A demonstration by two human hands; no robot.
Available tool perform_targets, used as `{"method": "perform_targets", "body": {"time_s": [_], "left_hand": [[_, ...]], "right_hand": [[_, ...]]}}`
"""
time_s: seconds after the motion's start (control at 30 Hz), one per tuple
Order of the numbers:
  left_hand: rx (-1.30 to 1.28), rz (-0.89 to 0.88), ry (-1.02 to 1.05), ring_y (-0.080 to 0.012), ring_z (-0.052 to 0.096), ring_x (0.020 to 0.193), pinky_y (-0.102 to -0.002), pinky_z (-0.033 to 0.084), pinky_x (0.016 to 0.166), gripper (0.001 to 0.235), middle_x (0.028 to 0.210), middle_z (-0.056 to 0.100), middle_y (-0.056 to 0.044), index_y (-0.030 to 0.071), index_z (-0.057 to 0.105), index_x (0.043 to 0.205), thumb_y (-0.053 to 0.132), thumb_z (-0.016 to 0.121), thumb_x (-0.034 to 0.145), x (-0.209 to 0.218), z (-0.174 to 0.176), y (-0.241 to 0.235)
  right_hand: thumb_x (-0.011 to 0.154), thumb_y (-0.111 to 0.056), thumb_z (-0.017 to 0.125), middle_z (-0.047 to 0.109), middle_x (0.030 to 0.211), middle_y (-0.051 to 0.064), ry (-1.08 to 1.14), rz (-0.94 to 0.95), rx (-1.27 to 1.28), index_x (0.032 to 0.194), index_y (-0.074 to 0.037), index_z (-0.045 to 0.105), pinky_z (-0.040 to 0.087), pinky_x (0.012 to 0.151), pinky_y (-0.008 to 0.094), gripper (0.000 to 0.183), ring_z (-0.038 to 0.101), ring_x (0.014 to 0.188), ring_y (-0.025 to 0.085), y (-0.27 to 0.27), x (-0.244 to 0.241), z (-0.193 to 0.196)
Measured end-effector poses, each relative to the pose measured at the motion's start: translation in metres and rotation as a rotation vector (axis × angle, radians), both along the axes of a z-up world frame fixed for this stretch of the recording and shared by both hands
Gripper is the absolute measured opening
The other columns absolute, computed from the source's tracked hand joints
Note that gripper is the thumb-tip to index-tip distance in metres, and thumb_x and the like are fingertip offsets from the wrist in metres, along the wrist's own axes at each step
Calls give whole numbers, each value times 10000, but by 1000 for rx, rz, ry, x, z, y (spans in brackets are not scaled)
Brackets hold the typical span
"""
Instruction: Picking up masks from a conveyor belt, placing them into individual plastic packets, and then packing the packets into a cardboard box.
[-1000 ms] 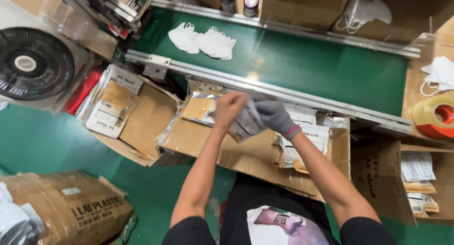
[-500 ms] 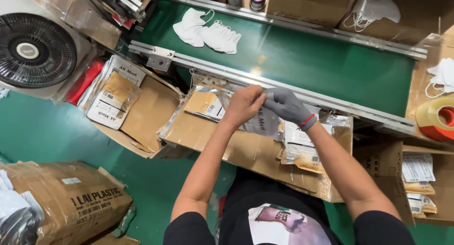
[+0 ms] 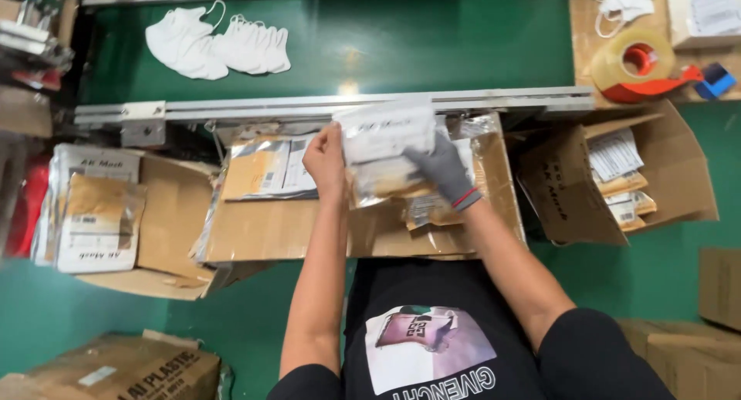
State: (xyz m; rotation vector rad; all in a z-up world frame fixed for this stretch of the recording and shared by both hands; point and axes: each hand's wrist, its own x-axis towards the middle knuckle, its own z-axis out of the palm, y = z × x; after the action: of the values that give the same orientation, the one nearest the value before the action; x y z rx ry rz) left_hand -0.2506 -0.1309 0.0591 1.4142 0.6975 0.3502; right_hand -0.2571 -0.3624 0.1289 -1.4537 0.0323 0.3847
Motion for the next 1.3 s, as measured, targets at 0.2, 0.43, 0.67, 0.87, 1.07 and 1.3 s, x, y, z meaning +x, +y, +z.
{"method": "perform_targets", "body": {"time_s": [0.2, 0.43, 0.67, 0.87, 1.07, 1.3], "left_hand": [[888, -494, -164, -458, 260, 1537, -547, 252, 1236, 1075, 1640, 309, -276, -25, 260, 1586, 424, 832, 794, -53, 21, -97], [1066, -981, 398, -522, 95, 1509, -616, 137, 1208, 1404, 1663, 121, -225, 116, 152, 1600, 675, 913, 561, -56, -26, -82], [601, -900, 60, -416, 248, 1562, -561, 247, 1242, 1348, 1685, 251, -245, 100, 189, 1628, 546, 915, 584, -64, -35, -27], [835, -1073, 112, -547, 221, 1492, -553, 262, 1200, 1227, 1634, 201, -336, 64, 251, 1608, 520, 896, 668, -65, -11, -82], [875, -1098, 45, -542, 279, 1465, -539, 313, 1160, 912, 1585, 361, -283, 60, 485, 1494, 431, 859, 749, -68, -1, -81], [557, -416, -147, -168, 643, 1085, -317, 534, 958, 348, 1263, 648, -106, 16, 671, 1343, 162, 679, 1027, -38, 50, -34]], "right_hand": [[959, -256, 759, 651, 1228, 117, -180, 20, -529, 1339, -36, 557, 533, 792, 282, 483, 629, 1035, 183, -76, 46, -98], [905, -281, 809, 557, 1405, 245, -377, -143, -542, 1407, 22, 542, 462, 1037, 463, 645, 542, 1274, 313, -71, 30, -157], [833, -342, 867, 627, 1233, 194, 168, -80, -6, 1391, 84, 518, 469, 909, 429, 783, 591, 1122, 319, -59, 33, -134], [793, -641, 798, 643, 1323, 209, 275, 234, -546, 1380, 53, 569, 484, 1013, 360, 937, 622, 1191, 278, -46, 35, -135], [638, -320, 904, 720, 1236, 134, 228, 5, -86, 1344, 16, 609, 556, 941, 328, 836, 667, 1127, 209, -52, 21, -147], [753, -184, 871, 689, 1269, 92, 106, -202, 72, 1388, 1, 550, 533, 1022, 336, 735, 649, 1159, 184, -130, -20, -93]]}}
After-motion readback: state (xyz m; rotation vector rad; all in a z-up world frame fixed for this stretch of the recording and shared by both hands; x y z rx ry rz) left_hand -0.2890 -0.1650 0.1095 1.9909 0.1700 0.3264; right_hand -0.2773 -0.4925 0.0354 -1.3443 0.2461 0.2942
